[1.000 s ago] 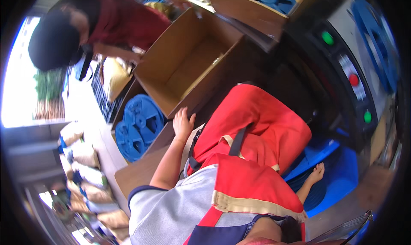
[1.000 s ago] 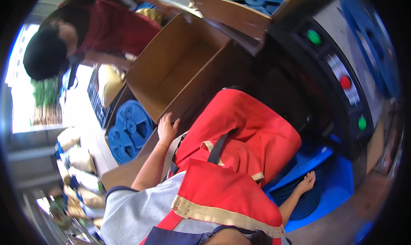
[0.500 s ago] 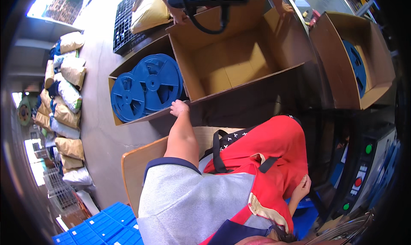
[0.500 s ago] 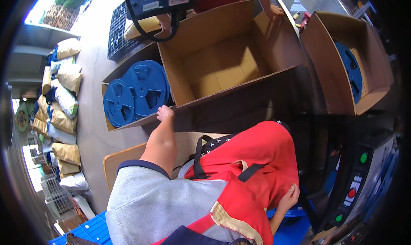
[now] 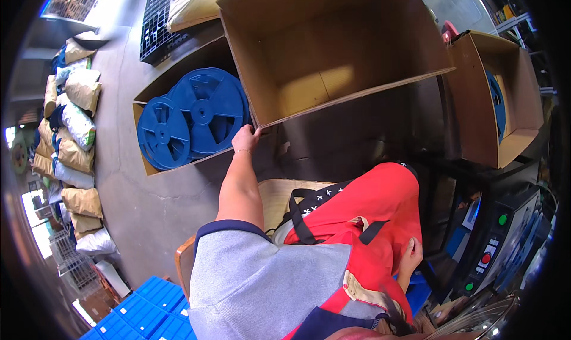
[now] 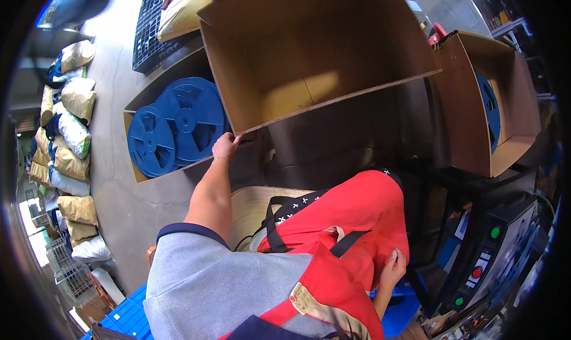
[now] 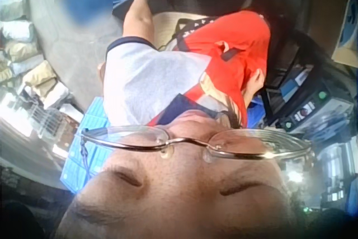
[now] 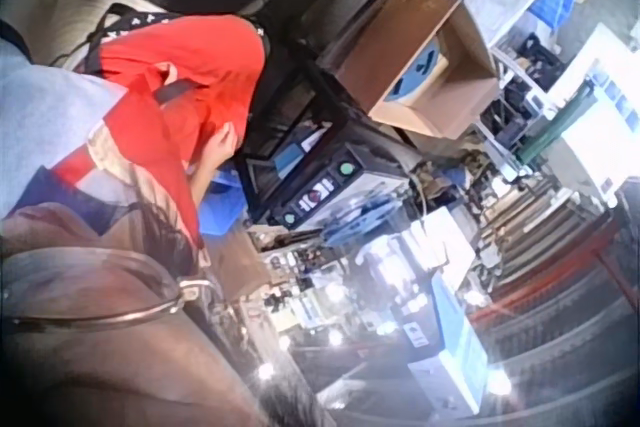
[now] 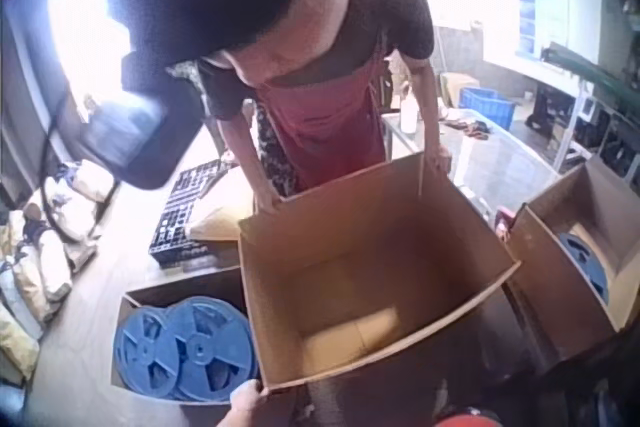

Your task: The person joins two halves of blue plastic reels, places the assembled reel onto a machine, operates the buttons to secure the halves, and then places the completed reel into a blue crate.

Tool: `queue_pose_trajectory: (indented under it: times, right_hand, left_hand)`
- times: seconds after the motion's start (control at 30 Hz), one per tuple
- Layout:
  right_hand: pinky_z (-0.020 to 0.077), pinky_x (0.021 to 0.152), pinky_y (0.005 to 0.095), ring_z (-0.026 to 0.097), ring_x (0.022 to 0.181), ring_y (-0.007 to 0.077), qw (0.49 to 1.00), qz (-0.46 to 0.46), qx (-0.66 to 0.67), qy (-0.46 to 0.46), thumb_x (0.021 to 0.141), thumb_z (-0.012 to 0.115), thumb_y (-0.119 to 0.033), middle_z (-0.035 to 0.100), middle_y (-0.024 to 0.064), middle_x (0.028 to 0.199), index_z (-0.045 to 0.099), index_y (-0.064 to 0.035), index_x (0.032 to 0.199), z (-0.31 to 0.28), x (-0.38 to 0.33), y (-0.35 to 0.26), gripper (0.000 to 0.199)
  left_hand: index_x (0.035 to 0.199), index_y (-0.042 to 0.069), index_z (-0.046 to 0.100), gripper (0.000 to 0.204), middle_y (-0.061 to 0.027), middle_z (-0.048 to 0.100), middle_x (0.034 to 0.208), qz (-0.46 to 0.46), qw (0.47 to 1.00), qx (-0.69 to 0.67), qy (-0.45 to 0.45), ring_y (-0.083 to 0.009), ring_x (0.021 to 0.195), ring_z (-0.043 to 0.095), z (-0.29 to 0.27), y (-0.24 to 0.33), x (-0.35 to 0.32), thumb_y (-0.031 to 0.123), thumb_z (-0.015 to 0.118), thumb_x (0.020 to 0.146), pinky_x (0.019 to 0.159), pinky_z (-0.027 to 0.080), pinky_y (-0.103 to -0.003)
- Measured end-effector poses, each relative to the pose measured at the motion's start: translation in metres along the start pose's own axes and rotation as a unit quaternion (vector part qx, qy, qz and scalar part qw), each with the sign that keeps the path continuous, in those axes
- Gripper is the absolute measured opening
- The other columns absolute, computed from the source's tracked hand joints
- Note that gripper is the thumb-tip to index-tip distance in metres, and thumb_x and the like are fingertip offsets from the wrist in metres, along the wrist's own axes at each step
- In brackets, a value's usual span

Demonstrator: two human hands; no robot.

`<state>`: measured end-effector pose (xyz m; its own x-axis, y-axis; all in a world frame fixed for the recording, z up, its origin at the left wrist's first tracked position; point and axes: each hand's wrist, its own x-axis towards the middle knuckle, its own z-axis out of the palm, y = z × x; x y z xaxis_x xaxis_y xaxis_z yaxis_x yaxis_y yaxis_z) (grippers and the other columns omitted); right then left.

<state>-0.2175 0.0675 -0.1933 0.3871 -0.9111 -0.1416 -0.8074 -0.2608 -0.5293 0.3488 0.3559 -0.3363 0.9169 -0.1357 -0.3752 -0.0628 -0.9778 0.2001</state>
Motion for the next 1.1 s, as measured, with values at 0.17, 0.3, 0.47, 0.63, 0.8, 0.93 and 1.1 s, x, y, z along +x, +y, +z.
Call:
queue_pose_trajectory:
  times: [0.17, 0.3, 0.47, 0.63, 0.8, 0.93, 1.1]
  right_hand:
    - [0.0505, 0.080, 0.0370, 0.064, 0.089, 0.0332, 1.000, -0.020, -0.015, 0.009, 0.094, 0.057, -0.011, 0.067, 0.0184, 0.097, 0.065, 0.0035, 0.103, -0.007, -0.004, -0.007, 0.019]
    - [0.0505, 0.081, 0.0371, 0.064, 0.090, 0.0353, 0.999, -0.014, -0.034, 0.011, 0.094, 0.057, -0.013, 0.067, 0.0189, 0.097, 0.065, 0.0032, 0.102, -0.015, 0.000, -0.009, 0.020]
    - [0.0516, 0.079, 0.0368, 0.066, 0.089, 0.0338, 0.998, 0.047, 0.001, 0.042, 0.093, 0.059, -0.013, 0.067, 0.0174, 0.097, 0.066, 0.0008, 0.100, -0.008, -0.010, -0.008, 0.017]
    - [0.0523, 0.078, 0.0381, 0.066, 0.089, 0.0340, 0.997, 0.067, 0.004, 0.027, 0.091, 0.060, -0.012, 0.067, 0.0175, 0.096, 0.067, -0.0006, 0.099, -0.001, -0.027, 0.011, 0.016]
    - [0.0512, 0.079, 0.0365, 0.066, 0.087, 0.0336, 0.989, 0.136, 0.047, 0.033, 0.092, 0.059, -0.012, 0.067, 0.0178, 0.095, 0.067, 0.0012, 0.099, 0.004, -0.044, 0.038, 0.017]
    - [0.0509, 0.077, 0.0374, 0.065, 0.086, 0.0331, 0.987, 0.123, 0.058, 0.087, 0.092, 0.059, -0.013, 0.067, 0.0177, 0.093, 0.067, 0.0010, 0.099, 0.017, -0.056, 0.063, 0.017]
    - [0.0505, 0.075, 0.0382, 0.063, 0.086, 0.0330, 0.982, 0.138, 0.028, 0.123, 0.089, 0.060, -0.010, 0.065, 0.0152, 0.093, 0.066, -0.0026, 0.099, 0.029, -0.063, 0.066, 0.014]
  left_hand:
    - [0.100, 0.008, 0.073, 0.051, -0.0173, 0.070, 0.106, -0.095, 0.994, 0.044, -0.025, -0.0337, 0.100, 0.067, -0.002, 0.031, 0.031, 0.054, 0.054, 0.088, 0.085, 0.053, -0.043]
    - [0.093, 0.005, 0.073, 0.046, -0.0185, 0.071, 0.097, 0.007, 0.993, 0.116, -0.030, -0.0349, 0.092, 0.069, 0.019, 0.006, 0.063, 0.045, 0.051, 0.089, 0.081, 0.055, -0.044]
    - [0.086, 0.004, 0.073, 0.038, -0.0200, 0.071, 0.093, 0.097, 0.986, 0.139, 0.001, -0.0367, 0.087, 0.069, 0.024, 0.044, 0.046, 0.037, 0.054, 0.085, 0.079, 0.055, -0.047]
    - [0.087, 0.001, 0.072, 0.041, -0.0229, 0.069, 0.093, 0.085, 0.987, 0.127, -0.044, -0.0388, 0.089, 0.068, 0.030, 0.074, 0.020, 0.036, 0.053, 0.085, 0.081, 0.053, -0.047]
    - [0.086, -0.002, 0.071, 0.042, -0.0255, 0.068, 0.090, 0.117, 0.983, 0.127, -0.063, -0.0403, 0.086, 0.067, 0.046, 0.134, -0.013, 0.036, 0.053, 0.085, 0.079, 0.054, -0.047]
    - [0.084, 0.000, 0.072, 0.041, -0.0240, 0.069, 0.091, 0.155, 0.976, 0.126, -0.089, -0.0387, 0.088, 0.068, 0.074, 0.200, -0.036, 0.035, 0.051, 0.085, 0.080, 0.054, -0.047]
    - [0.085, -0.002, 0.072, 0.042, -0.0258, 0.068, 0.093, 0.213, 0.966, 0.098, -0.111, -0.0404, 0.090, 0.068, 0.111, 0.319, -0.071, 0.034, 0.051, 0.084, 0.082, 0.053, -0.048]
